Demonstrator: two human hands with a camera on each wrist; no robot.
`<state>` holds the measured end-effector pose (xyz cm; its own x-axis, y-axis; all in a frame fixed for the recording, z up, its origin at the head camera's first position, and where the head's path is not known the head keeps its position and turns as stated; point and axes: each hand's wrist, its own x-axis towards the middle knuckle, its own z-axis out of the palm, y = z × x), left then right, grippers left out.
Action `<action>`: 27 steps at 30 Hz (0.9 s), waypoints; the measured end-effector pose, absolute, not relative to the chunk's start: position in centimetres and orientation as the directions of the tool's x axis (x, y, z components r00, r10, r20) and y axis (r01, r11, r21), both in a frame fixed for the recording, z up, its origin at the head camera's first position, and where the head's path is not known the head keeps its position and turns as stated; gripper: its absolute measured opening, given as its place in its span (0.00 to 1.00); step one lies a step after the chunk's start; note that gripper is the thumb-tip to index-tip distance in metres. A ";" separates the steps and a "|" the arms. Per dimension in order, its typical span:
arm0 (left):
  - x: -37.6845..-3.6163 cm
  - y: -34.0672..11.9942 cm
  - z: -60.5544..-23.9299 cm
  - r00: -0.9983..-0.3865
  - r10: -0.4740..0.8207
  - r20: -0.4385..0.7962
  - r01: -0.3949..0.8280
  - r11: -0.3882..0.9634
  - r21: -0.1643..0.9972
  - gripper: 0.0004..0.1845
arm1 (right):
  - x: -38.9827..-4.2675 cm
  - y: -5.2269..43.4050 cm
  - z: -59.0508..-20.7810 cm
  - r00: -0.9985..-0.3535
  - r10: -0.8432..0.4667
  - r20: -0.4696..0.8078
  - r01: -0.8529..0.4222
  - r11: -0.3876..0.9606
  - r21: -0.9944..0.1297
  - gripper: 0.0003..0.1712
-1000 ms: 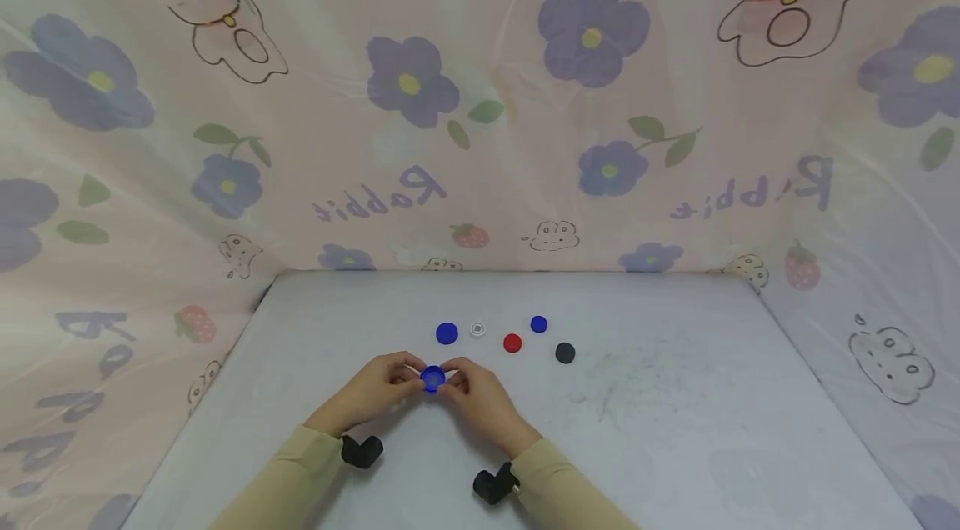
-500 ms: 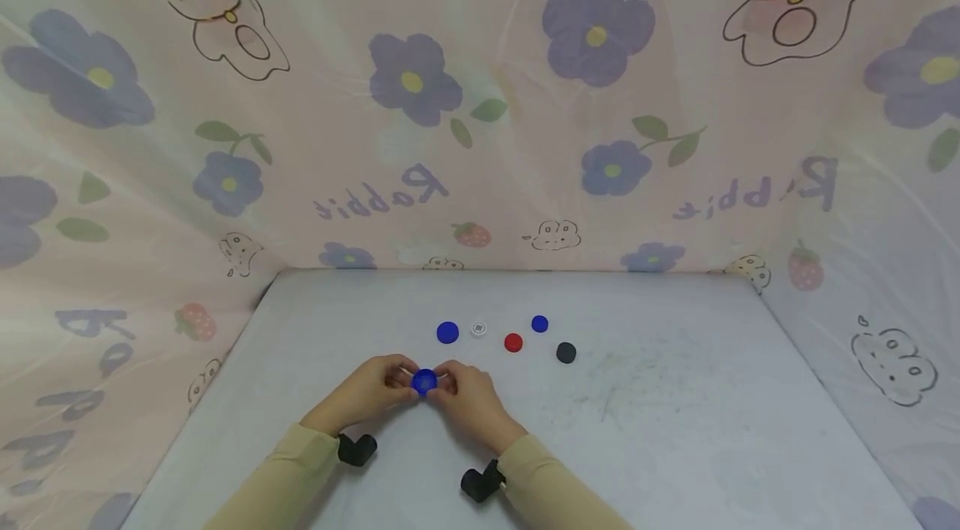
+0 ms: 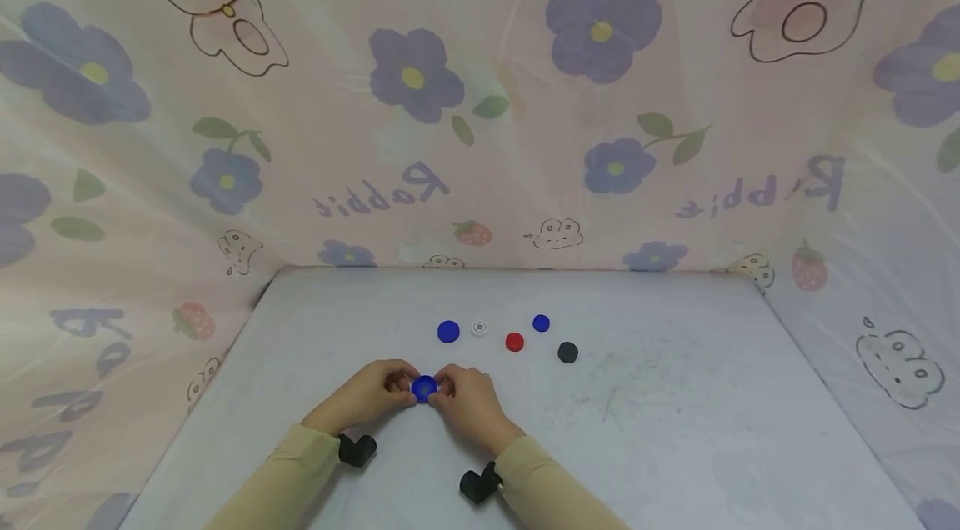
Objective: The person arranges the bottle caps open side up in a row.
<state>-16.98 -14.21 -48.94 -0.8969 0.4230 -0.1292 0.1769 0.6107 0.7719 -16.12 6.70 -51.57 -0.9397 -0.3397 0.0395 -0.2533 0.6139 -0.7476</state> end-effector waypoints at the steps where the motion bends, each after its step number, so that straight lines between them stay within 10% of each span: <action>1: -17.0 -14.2 -48.9 -0.896 0.425 -0.128 0.180 0.611 0.771 0.14 | -16.1 6.7 -51.6 -0.939 -0.341 0.042 -0.257 0.617 -0.743 0.13; 27: -23.5 -12.7 -48.3 -0.938 0.299 -0.173 0.018 0.540 0.841 0.25 | -20.6 8.0 -51.2 -0.992 -0.124 0.010 -0.081 0.581 -0.810 0.22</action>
